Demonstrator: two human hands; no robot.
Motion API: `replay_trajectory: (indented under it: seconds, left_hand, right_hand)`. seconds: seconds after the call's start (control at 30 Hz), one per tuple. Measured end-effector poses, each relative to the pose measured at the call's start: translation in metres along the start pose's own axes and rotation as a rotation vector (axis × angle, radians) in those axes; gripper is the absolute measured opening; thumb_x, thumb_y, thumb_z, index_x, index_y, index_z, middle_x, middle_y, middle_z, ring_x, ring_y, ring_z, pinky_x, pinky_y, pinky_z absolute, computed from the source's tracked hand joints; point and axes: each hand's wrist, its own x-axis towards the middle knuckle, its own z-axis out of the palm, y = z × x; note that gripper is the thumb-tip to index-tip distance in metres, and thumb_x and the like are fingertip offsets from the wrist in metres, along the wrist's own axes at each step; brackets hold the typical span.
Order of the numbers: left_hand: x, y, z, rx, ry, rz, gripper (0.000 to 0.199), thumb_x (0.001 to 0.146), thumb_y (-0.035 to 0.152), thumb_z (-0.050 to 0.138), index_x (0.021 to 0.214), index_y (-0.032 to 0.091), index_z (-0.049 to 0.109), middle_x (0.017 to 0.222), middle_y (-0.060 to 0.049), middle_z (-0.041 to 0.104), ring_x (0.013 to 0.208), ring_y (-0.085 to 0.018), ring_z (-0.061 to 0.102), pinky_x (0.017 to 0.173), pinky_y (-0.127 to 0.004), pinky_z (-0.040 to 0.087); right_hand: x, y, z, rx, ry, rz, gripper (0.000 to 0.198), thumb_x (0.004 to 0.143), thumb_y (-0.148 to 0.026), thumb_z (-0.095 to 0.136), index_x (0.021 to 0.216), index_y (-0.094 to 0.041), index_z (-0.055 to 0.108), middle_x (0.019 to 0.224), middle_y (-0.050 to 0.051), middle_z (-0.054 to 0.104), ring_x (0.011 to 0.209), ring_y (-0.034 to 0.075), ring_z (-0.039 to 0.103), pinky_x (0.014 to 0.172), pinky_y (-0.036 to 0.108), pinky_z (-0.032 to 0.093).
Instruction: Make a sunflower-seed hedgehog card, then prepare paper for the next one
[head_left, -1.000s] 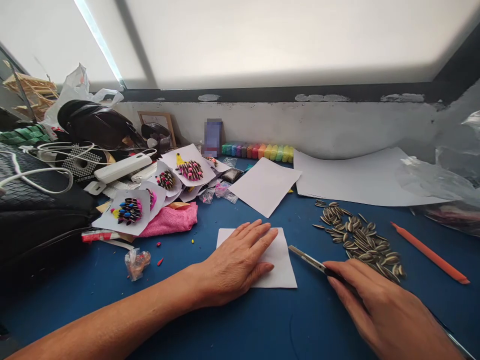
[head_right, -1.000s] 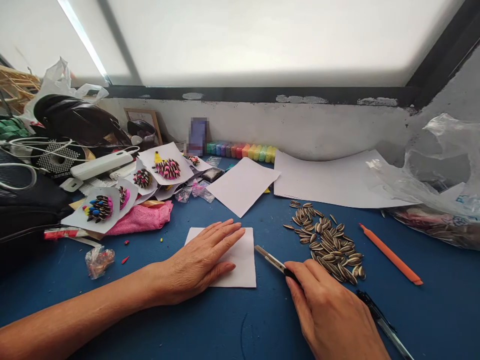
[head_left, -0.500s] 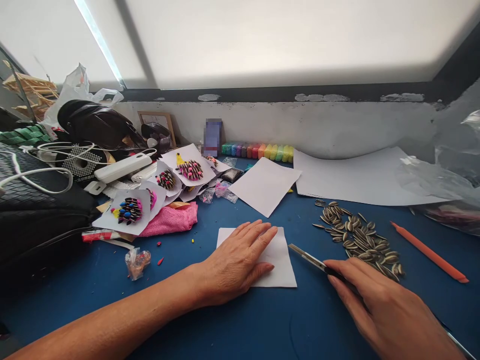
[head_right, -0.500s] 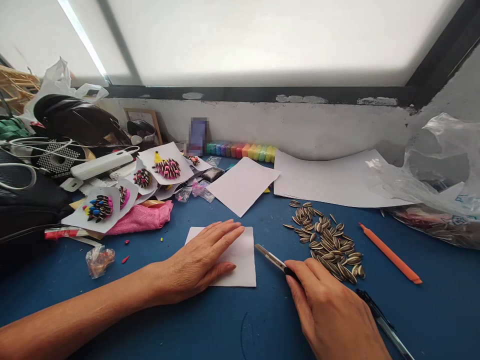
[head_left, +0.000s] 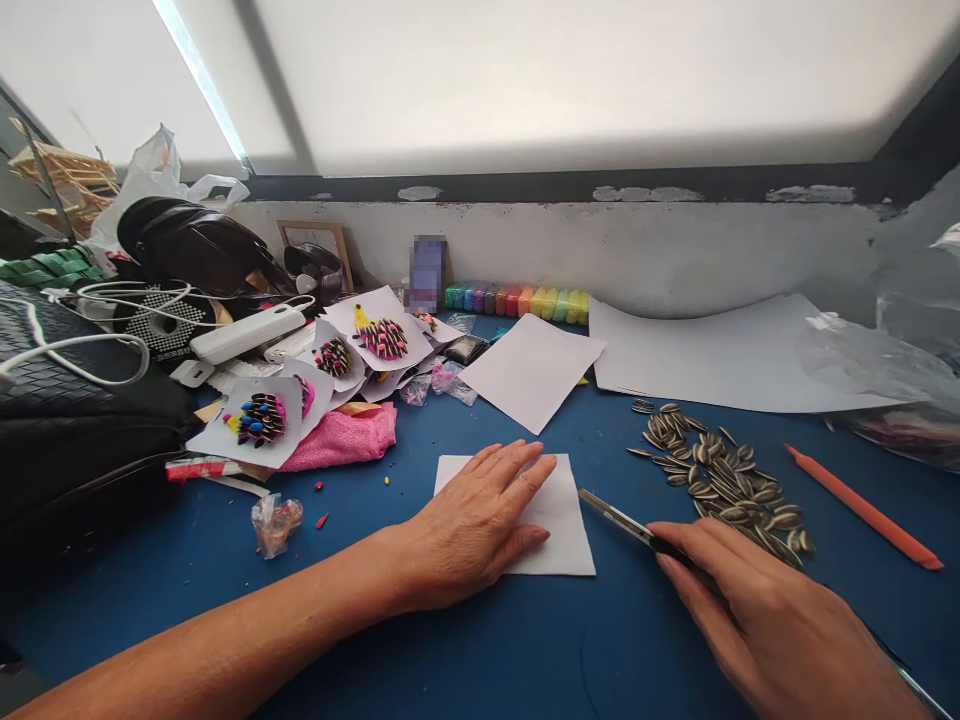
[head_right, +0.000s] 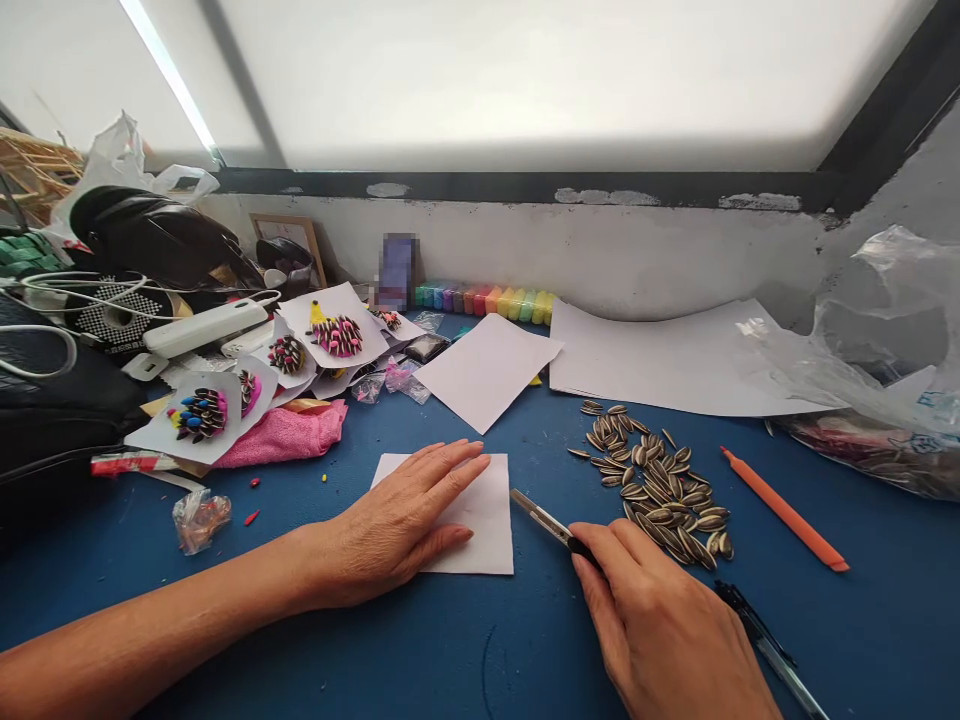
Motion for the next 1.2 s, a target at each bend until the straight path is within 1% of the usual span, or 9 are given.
replay_trajectory:
  seconds: [0.23, 0.37, 0.5, 0.63, 0.77, 0.87, 1.03, 1.1, 1.2]
  left_hand:
    - [0.0, -0.001, 0.002, 0.014, -0.043, -0.006, 0.06, 0.102, 0.04, 0.041, 0.153, 0.011, 0.03, 0.161, -0.02, 0.028, 0.151, -0.032, 0.023, 0.121, -0.057, 0.022]
    - [0.0, -0.002, 0.002, -0.027, -0.025, -0.023, 0.064, 0.1, 0.04, 0.044, 0.156, 0.013, 0.024, 0.162, -0.019, 0.025, 0.151, -0.031, 0.021, 0.122, -0.058, 0.021]
    - [0.0, -0.002, 0.001, -0.063, -0.016, -0.034, 0.069, 0.099, 0.039, 0.047, 0.157, 0.015, 0.019, 0.162, -0.018, 0.024, 0.152, -0.032, 0.019, 0.122, -0.058, 0.02]
    - [-0.001, -0.003, 0.002, -0.068, 0.01, -0.026, 0.067, 0.099, 0.038, 0.047, 0.156, 0.017, 0.021, 0.159, -0.017, 0.031, 0.151, -0.031, 0.023, 0.122, -0.058, 0.021]
    - [-0.002, -0.004, 0.004, -0.06, 0.024, -0.014, 0.065, 0.099, 0.038, 0.046, 0.156, 0.018, 0.021, 0.158, -0.016, 0.034, 0.15, -0.031, 0.026, 0.122, -0.056, 0.022]
    - [-0.002, -0.004, 0.005, -0.057, 0.019, -0.01, 0.064, 0.1, 0.039, 0.046, 0.155, 0.018, 0.022, 0.158, -0.017, 0.033, 0.15, -0.031, 0.025, 0.122, -0.056, 0.023]
    - [-0.003, -0.001, 0.002, -0.042, 0.056, 0.002, 0.062, 0.099, 0.035, 0.047, 0.154, 0.017, 0.024, 0.152, -0.019, 0.037, 0.144, -0.032, 0.033, 0.118, -0.056, 0.031]
    - [-0.003, 0.0, 0.001, -0.051, 0.071, -0.002, 0.064, 0.098, 0.034, 0.048, 0.155, 0.019, 0.023, 0.151, -0.02, 0.037, 0.142, -0.033, 0.036, 0.115, -0.056, 0.036]
    - [-0.003, 0.001, 0.0, -0.063, 0.073, -0.006, 0.067, 0.097, 0.033, 0.049, 0.156, 0.02, 0.019, 0.149, -0.02, 0.037, 0.14, -0.034, 0.037, 0.112, -0.055, 0.039]
  right_hand:
    - [0.0, -0.001, -0.002, 0.024, 0.035, -0.01, 0.037, 0.103, -0.033, 0.033, 0.099, -0.021, 0.067, 0.079, 0.003, 0.073, 0.062, 0.015, 0.075, 0.04, 0.021, 0.052]
    - [-0.002, -0.001, 0.0, 0.027, 0.02, -0.026, 0.037, 0.103, -0.032, 0.034, 0.102, -0.02, 0.068, 0.084, 0.005, 0.075, 0.07, 0.017, 0.076, 0.048, 0.022, 0.056]
    - [-0.005, 0.002, 0.0, 0.031, -0.01, -0.025, 0.034, 0.103, -0.032, 0.037, 0.105, -0.019, 0.069, 0.09, 0.007, 0.076, 0.074, 0.018, 0.077, 0.05, 0.021, 0.057]
    - [-0.007, 0.006, 0.0, 0.039, -0.05, -0.007, 0.035, 0.102, -0.035, 0.038, 0.107, -0.021, 0.07, 0.091, 0.005, 0.076, 0.073, 0.018, 0.077, 0.046, 0.02, 0.056]
    - [-0.007, 0.008, 0.0, 0.053, -0.079, 0.029, 0.044, 0.103, -0.039, 0.033, 0.091, -0.024, 0.072, 0.083, 0.006, 0.075, 0.064, 0.018, 0.076, 0.035, 0.02, 0.05]
    - [-0.008, 0.01, -0.001, 0.053, -0.091, 0.035, 0.045, 0.103, -0.042, 0.033, 0.09, -0.025, 0.073, 0.082, 0.006, 0.075, 0.061, 0.018, 0.075, 0.033, 0.02, 0.049]
    - [-0.01, 0.012, -0.001, 0.026, -0.074, 0.03, 0.047, 0.103, -0.041, 0.031, 0.092, -0.025, 0.074, 0.086, 0.008, 0.077, 0.058, 0.018, 0.074, 0.035, 0.022, 0.05]
    - [-0.009, 0.012, -0.001, 0.036, -0.079, 0.047, 0.047, 0.103, -0.042, 0.032, 0.093, -0.026, 0.075, 0.088, 0.008, 0.077, 0.061, 0.019, 0.075, 0.035, 0.022, 0.05]
    - [-0.007, 0.01, 0.001, 0.048, -0.081, 0.083, 0.047, 0.102, -0.044, 0.032, 0.095, -0.026, 0.076, 0.088, 0.007, 0.076, 0.063, 0.019, 0.074, 0.036, 0.023, 0.05]
